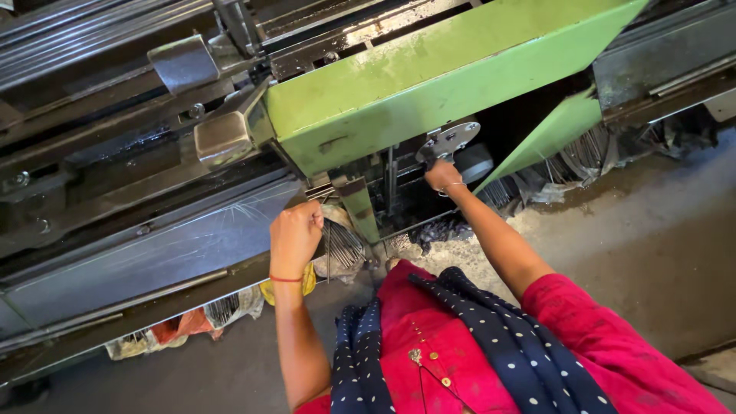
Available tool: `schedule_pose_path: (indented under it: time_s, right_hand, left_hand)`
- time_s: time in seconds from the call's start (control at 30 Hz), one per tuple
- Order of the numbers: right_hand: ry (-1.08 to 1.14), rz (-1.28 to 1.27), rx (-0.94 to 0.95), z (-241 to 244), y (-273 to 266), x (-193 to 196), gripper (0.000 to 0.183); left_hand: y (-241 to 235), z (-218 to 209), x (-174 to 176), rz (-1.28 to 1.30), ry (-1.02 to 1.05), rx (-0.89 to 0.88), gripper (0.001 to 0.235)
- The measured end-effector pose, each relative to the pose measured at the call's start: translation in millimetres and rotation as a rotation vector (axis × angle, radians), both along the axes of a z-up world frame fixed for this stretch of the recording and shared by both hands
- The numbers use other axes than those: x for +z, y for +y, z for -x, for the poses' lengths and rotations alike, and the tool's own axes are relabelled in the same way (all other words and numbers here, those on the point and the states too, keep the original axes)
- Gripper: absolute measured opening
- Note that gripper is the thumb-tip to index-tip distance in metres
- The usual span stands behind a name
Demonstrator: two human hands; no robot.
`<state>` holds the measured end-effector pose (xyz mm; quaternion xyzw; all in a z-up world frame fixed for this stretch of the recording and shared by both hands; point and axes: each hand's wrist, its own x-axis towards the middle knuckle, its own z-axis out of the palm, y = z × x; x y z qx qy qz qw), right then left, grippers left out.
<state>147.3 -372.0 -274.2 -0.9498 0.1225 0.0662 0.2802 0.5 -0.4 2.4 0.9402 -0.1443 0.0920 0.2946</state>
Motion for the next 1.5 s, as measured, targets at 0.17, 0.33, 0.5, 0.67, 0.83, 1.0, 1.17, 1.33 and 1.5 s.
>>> schedule_pose_path:
  time_s: [0.17,0.33,0.5,0.67,0.83,1.0,1.17,1.33,1.5]
  right_hand:
    - [0.016,-0.003,-0.006,2,0,1,0.047]
    - [-0.072,0.026,0.06,1,-1,1,0.049]
    - [-0.033,0.039,0.042,3,0,-3,0.043]
    - [-0.004,0.093,-0.034,14,6,-5,0.034]
    - [0.037,0.194,-0.053,18,16,-8,0.031]
    - [0.032,0.198,-0.068,7,11,-22,0.032]
    - [0.083,0.124,-0.015,-7,-3,-22,0.035]
    - [0.03,0.21,-0.046,0,11,-17,0.031]
    - [0.041,0.238,-0.034,2,17,-8,0.028]
  left_hand:
    - [0,0,1,-0.004,0.006,-0.008,0.009]
    - [-1,1,1,0.022,-0.006,-0.023,0.011]
    - [0,0,1,0.022,0.013,-0.068,0.011]
    - [-2,0,4,-0.004,0.04,-0.082,0.01]
    - [-3,3,11,0.026,0.039,-0.055,0.009]
    - [-3,4,8,0.011,-0.05,-0.044,0.008]
    - [-1,3,7,0.02,0.029,-0.062,0.008]
    - [-1,3,9,0.052,0.034,-0.06,0.011]
    - [1,1,8,0.056,0.025,-0.077,0.011]
